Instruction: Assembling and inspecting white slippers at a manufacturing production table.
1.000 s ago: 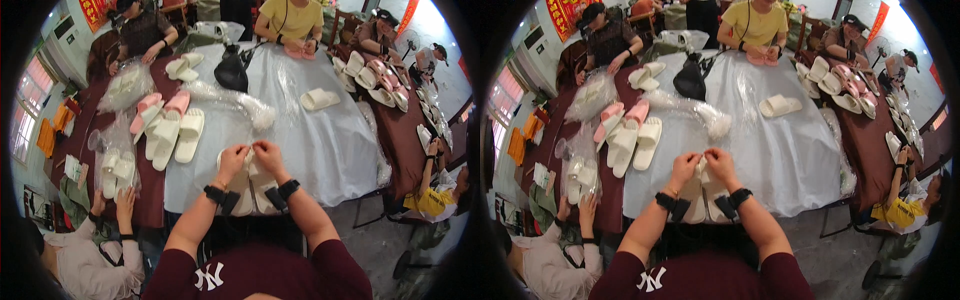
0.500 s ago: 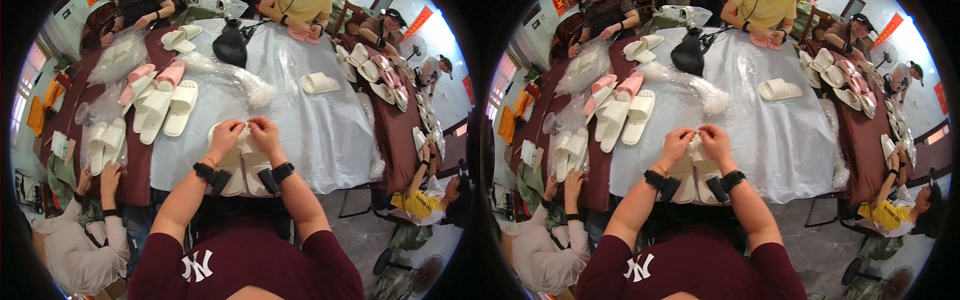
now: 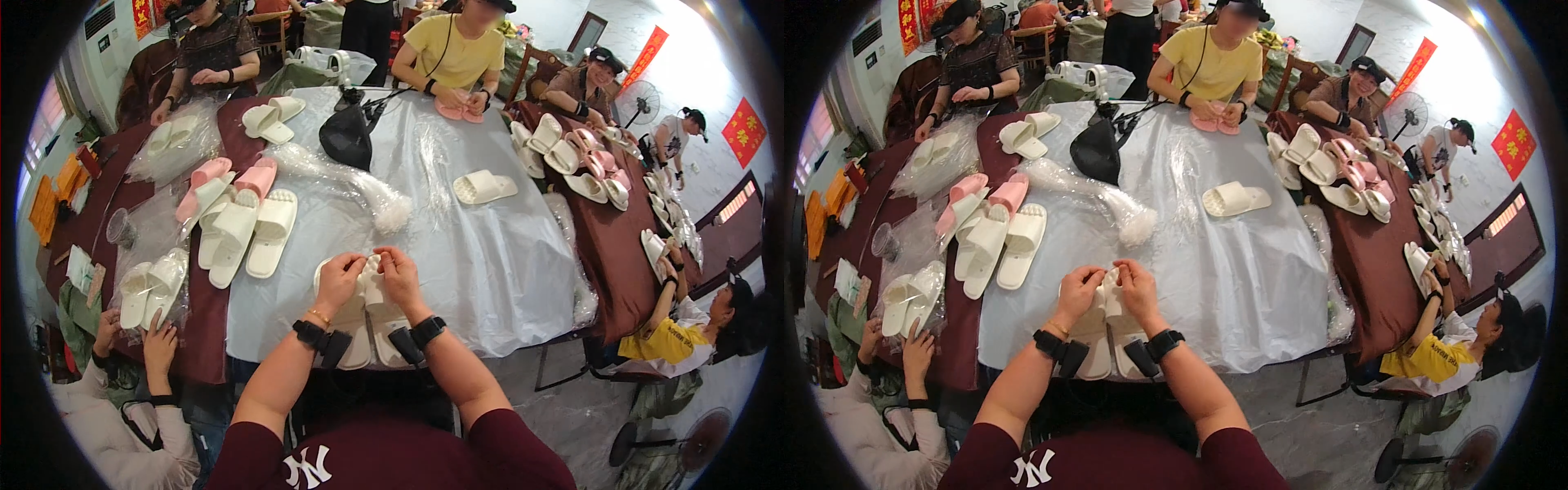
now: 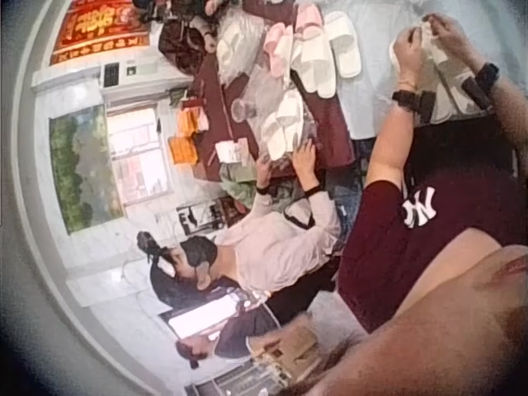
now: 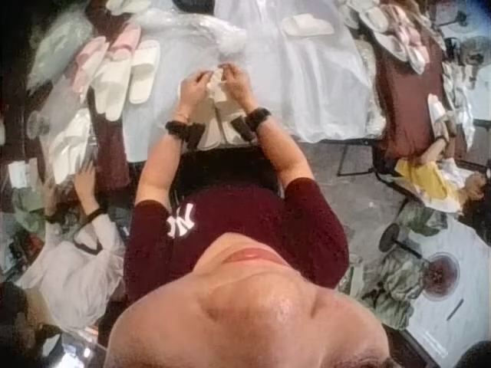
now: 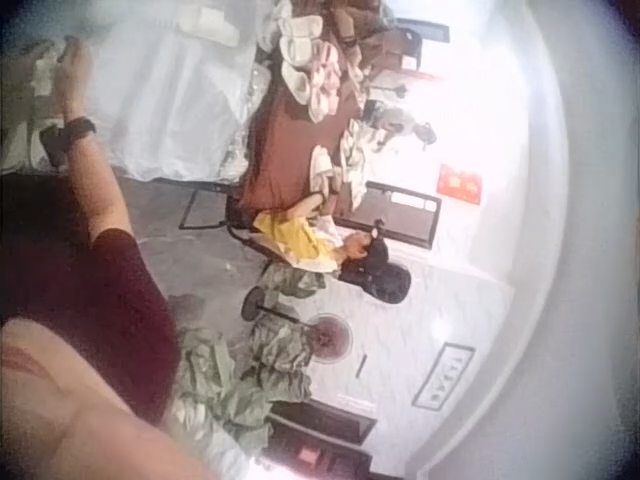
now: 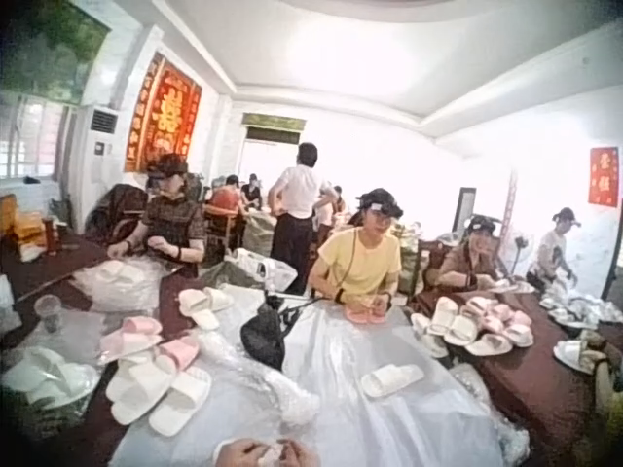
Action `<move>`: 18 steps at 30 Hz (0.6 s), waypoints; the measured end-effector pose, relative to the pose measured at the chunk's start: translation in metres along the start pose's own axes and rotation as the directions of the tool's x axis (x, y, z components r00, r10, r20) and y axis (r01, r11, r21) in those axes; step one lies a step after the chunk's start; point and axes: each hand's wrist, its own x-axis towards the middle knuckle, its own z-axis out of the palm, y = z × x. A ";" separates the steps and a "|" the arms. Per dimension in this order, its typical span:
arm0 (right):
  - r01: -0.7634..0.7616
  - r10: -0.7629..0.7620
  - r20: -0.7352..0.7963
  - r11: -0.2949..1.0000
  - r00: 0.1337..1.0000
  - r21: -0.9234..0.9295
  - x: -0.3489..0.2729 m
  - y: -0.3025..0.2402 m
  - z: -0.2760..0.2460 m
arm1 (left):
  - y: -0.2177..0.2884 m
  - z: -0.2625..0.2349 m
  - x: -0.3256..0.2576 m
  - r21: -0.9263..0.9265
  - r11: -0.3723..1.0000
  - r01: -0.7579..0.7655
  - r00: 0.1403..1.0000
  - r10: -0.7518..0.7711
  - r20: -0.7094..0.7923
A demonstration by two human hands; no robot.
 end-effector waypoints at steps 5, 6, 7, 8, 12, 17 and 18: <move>0.216 -0.201 0.079 0.927 0.976 -0.306 0.001 -0.005 0.009 | -0.001 -0.002 0.002 -0.117 0.993 -0.022 1.000 0.022 0.001; 0.284 -0.265 0.102 0.881 0.959 -0.378 0.000 -0.005 0.009 | -0.004 -0.003 0.001 -0.076 0.996 -0.049 0.997 0.053 0.054; 0.354 -0.333 0.127 0.822 0.934 -0.447 0.003 -0.004 0.010 | -0.005 -0.004 0.004 -0.038 0.996 -0.085 0.990 0.089 0.108; 0.360 -0.340 0.127 0.821 0.932 -0.443 0.004 -0.002 0.011 | -0.006 -0.004 0.005 -0.034 0.995 -0.091 0.990 0.094 0.104; 0.334 -0.297 0.155 0.815 0.942 -0.473 0.002 0.002 0.013 | -0.005 -0.002 -0.001 -0.007 0.988 -0.156 0.985 0.156 0.070; 0.352 -0.312 0.164 0.808 0.936 -0.473 -0.004 -0.002 0.012 | -0.004 -0.003 -0.007 0.076 0.977 -0.198 0.978 0.192 0.086; 0.359 -0.326 0.153 0.807 0.933 -0.468 -0.008 -0.003 0.011 | -0.003 -0.002 -0.010 0.040 0.983 -0.180 0.982 0.177 0.057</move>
